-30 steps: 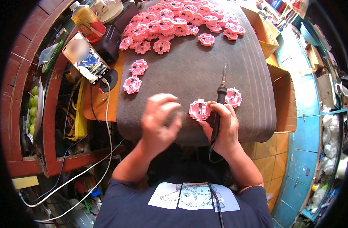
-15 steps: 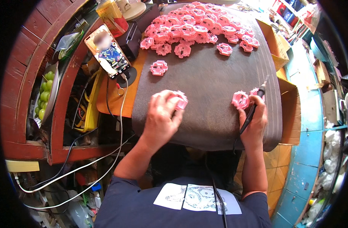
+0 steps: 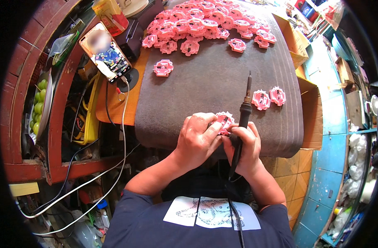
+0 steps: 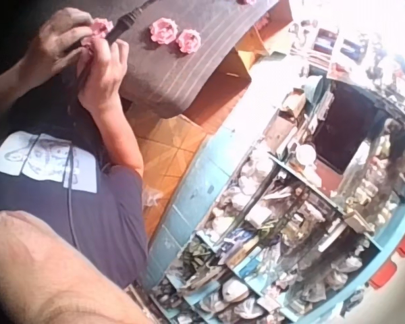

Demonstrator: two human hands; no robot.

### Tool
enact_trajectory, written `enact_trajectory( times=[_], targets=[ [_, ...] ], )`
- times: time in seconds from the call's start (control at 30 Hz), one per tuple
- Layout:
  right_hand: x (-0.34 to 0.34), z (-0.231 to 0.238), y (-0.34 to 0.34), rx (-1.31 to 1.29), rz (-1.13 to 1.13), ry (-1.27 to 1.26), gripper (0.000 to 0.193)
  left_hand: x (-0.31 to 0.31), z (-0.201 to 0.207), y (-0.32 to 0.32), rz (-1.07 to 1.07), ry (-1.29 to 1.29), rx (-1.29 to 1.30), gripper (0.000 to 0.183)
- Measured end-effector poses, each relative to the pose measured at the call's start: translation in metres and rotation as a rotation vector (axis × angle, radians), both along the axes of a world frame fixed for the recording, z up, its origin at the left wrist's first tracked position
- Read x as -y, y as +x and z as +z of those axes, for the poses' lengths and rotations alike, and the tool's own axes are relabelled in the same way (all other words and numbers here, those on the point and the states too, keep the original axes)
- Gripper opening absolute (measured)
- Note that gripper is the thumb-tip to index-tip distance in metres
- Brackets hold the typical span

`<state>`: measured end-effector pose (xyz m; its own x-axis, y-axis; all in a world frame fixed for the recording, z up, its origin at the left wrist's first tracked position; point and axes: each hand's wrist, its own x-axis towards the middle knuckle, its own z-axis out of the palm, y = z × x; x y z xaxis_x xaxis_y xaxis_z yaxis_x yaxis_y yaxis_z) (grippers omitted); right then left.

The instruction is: The person uses a soldering iron to apply heat to small pink plastic components with embedded electronics. They pick up each component, apply the soldering iron to specific points, and place the finished items on the table. The process is repeated for multiple components.

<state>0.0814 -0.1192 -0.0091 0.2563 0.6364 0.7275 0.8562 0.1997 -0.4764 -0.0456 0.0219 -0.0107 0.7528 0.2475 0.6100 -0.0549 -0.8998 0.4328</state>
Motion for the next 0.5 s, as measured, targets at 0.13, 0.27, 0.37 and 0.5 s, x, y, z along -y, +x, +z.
enact_trajectory(
  times=[0.13, 0.27, 0.37, 0.5],
  targets=[
    [0.000, -0.004, 0.001, 0.027, -0.060, 0.002, 0.051, 0.003, -0.001, 0.000, 0.023, -0.023, 0.020, 0.043],
    [0.000, -0.006, 0.003, 0.031, -0.073, 0.015, 0.051, 0.005, -0.004, 0.002, 0.016, -0.016, 0.042, 0.042],
    [0.000, -0.005, 0.004, 0.034, -0.045, 0.022, 0.051, 0.007, -0.002, 0.003, 0.015, -0.012, 0.018, 0.042],
    [0.001, -0.006, 0.001, -0.022, -0.039, 0.029, 0.049, 0.013, 0.000, 0.007, 0.023, -0.087, 0.006, 0.042]
  ],
)
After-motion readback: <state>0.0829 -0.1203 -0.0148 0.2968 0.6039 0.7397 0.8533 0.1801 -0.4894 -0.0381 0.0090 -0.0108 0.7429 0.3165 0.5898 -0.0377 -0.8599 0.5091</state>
